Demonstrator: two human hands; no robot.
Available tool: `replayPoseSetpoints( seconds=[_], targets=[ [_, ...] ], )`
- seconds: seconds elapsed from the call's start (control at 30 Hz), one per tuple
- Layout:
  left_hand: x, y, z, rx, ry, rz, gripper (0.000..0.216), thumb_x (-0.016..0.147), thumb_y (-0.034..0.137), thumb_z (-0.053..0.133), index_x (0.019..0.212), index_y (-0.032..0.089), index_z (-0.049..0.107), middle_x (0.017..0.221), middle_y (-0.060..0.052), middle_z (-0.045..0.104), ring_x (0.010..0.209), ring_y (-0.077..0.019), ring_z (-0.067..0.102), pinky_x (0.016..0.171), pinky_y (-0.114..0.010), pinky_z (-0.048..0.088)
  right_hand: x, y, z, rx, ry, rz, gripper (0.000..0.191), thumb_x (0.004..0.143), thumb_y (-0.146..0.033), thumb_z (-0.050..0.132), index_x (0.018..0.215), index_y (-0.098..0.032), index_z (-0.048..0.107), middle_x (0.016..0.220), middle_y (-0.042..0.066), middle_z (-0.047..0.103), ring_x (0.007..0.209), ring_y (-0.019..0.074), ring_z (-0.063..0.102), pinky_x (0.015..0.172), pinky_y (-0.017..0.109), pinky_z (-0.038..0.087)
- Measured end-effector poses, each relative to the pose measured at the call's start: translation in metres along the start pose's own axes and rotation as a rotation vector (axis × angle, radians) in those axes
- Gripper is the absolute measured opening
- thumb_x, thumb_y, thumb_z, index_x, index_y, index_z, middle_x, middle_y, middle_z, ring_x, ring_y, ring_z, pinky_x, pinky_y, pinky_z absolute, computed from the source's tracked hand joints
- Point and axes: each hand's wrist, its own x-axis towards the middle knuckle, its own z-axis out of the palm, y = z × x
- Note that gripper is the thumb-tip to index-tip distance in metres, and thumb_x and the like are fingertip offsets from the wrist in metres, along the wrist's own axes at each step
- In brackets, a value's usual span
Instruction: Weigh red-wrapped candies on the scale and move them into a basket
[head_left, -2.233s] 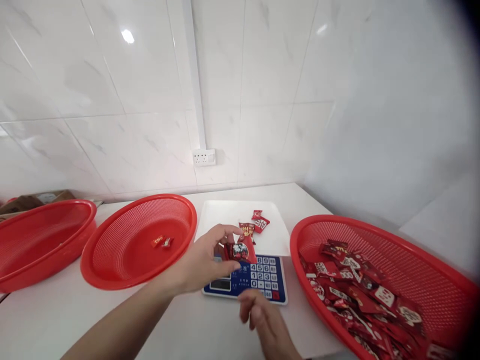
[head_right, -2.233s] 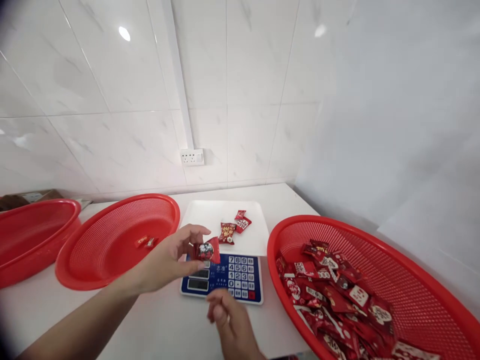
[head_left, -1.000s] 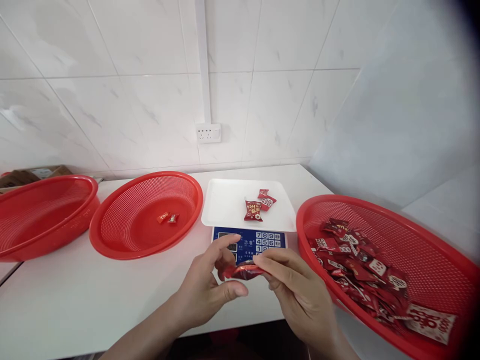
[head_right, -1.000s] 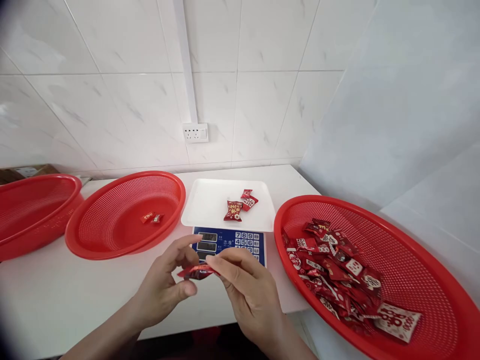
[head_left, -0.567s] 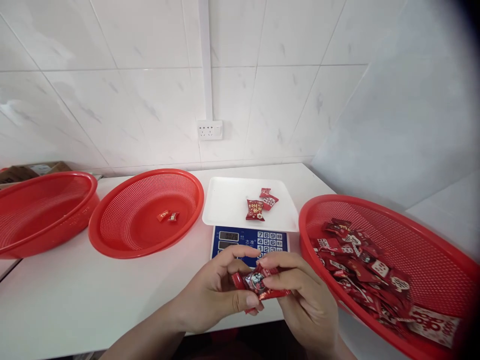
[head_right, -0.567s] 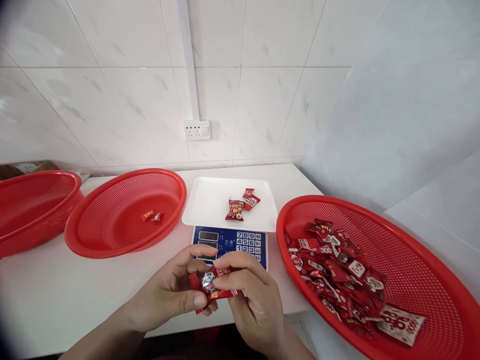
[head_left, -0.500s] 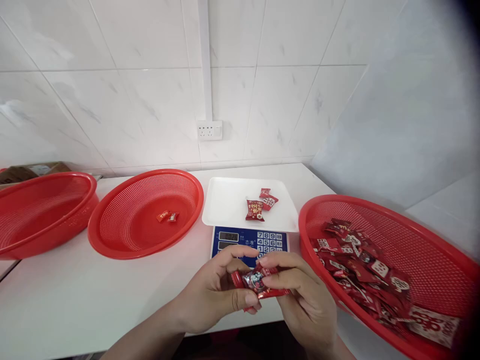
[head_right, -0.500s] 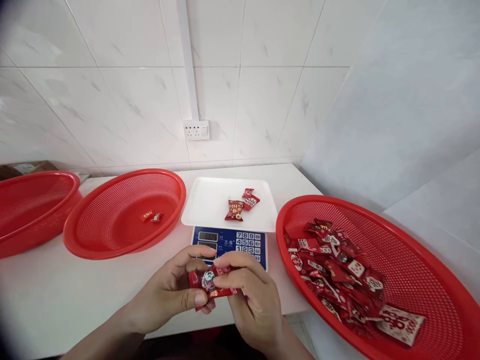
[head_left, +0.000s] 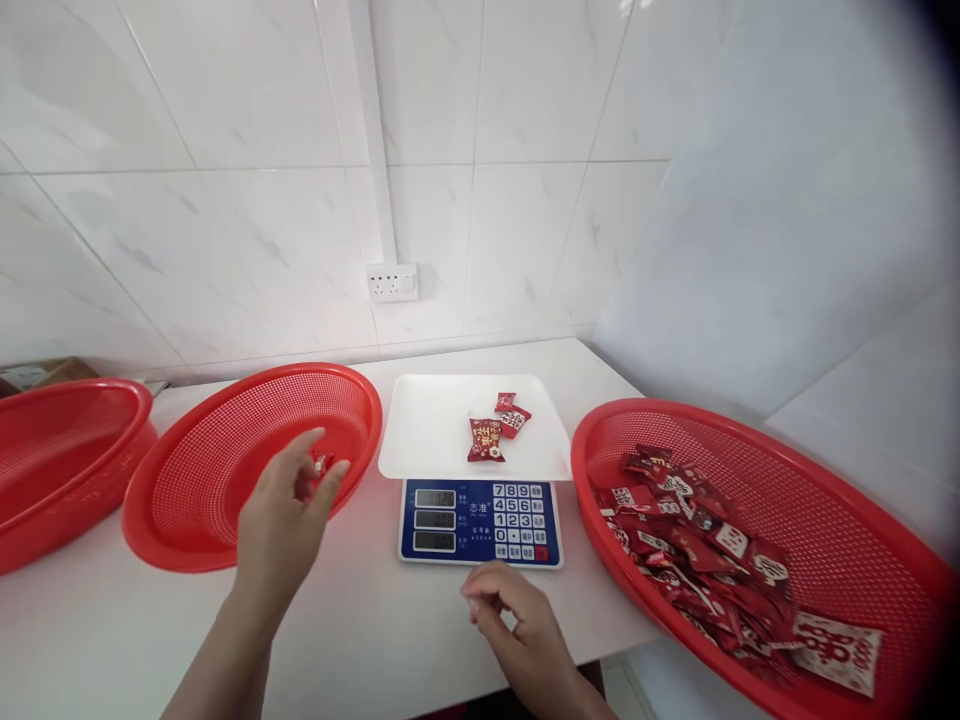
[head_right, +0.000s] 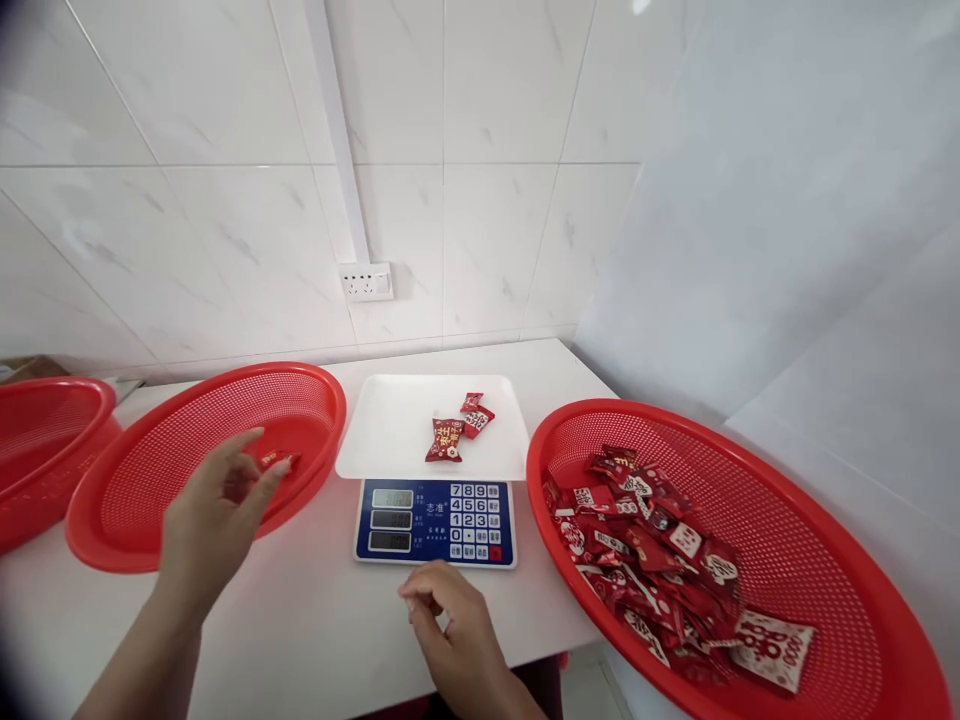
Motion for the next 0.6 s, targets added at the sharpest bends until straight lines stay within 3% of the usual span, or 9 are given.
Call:
replayPoseSetpoints(
  seconds=[0.1, 0.23, 0.33, 0.43, 0.6],
  targets=[
    [-0.008, 0.015, 0.028, -0.063, -0.296, 0.23, 0.034, 0.087, 0.04, 0.047, 0.114, 0.023, 0.057, 0.084, -0.003, 0.062, 0.076, -0.0178, 0.06, 0.065, -0.03, 0.051, -0.011, 0.02, 0.011, -0.031, -0.165, 0.15, 0.019, 0.074, -0.007, 0.049, 0.076, -0.017, 0.065, 0.072, 0.003, 0.064, 0.062, 0.0135, 0.059, 0.057, 0.023, 0.047],
    [-0.014, 0.052, 0.077, -0.149, -0.67, 0.539, 0.035, 0.089, 0.026, 0.044, 0.122, 0.022, 0.054, 0.122, -0.01, 0.055, 0.113, -0.0243, 0.05, 0.092, -0.041, 0.045, -0.017, 0.033, 0.02, -0.094, -0.257, 0.109, 0.029, 0.066, -0.002, 0.047, 0.077, -0.017, 0.069, 0.077, 0.005, 0.069, 0.068, 0.0156, 0.063, 0.063, 0.023, 0.048],
    [-0.006, 0.071, 0.111, -0.189, -0.722, 0.61, 0.03, 0.085, 0.018, 0.048, 0.113, 0.021, 0.06, 0.127, -0.011, 0.052, 0.122, -0.0262, 0.042, 0.102, -0.044, 0.036, -0.017, 0.036, 0.018, -0.088, -0.214, 0.12, 0.03, 0.066, -0.002, 0.046, 0.077, -0.017, 0.07, 0.077, 0.006, 0.07, 0.07, 0.0162, 0.064, 0.064, 0.023, 0.048],
    [0.007, 0.077, 0.132, -0.228, -0.723, 0.6, 0.017, 0.083, 0.018, 0.051, 0.093, 0.019, 0.065, 0.124, -0.011, 0.052, 0.122, -0.0288, 0.042, 0.103, -0.047, 0.034, -0.018, 0.04, 0.015, -0.084, -0.192, 0.132, 0.028, 0.066, -0.004, 0.047, 0.077, -0.015, 0.07, 0.077, 0.007, 0.069, 0.069, 0.017, 0.064, 0.06, 0.023, 0.047],
    [0.018, 0.074, 0.132, -0.327, -0.682, 0.437, 0.009, 0.079, 0.012, 0.048, 0.074, 0.02, 0.051, 0.1, -0.007, 0.057, 0.098, -0.0243, 0.054, 0.086, -0.042, 0.044, -0.02, 0.043, 0.015, -0.025, -0.187, 0.18, 0.024, 0.066, -0.007, 0.049, 0.076, -0.016, 0.069, 0.076, 0.006, 0.067, 0.066, 0.0162, 0.06, 0.058, 0.024, 0.045]
  ],
)
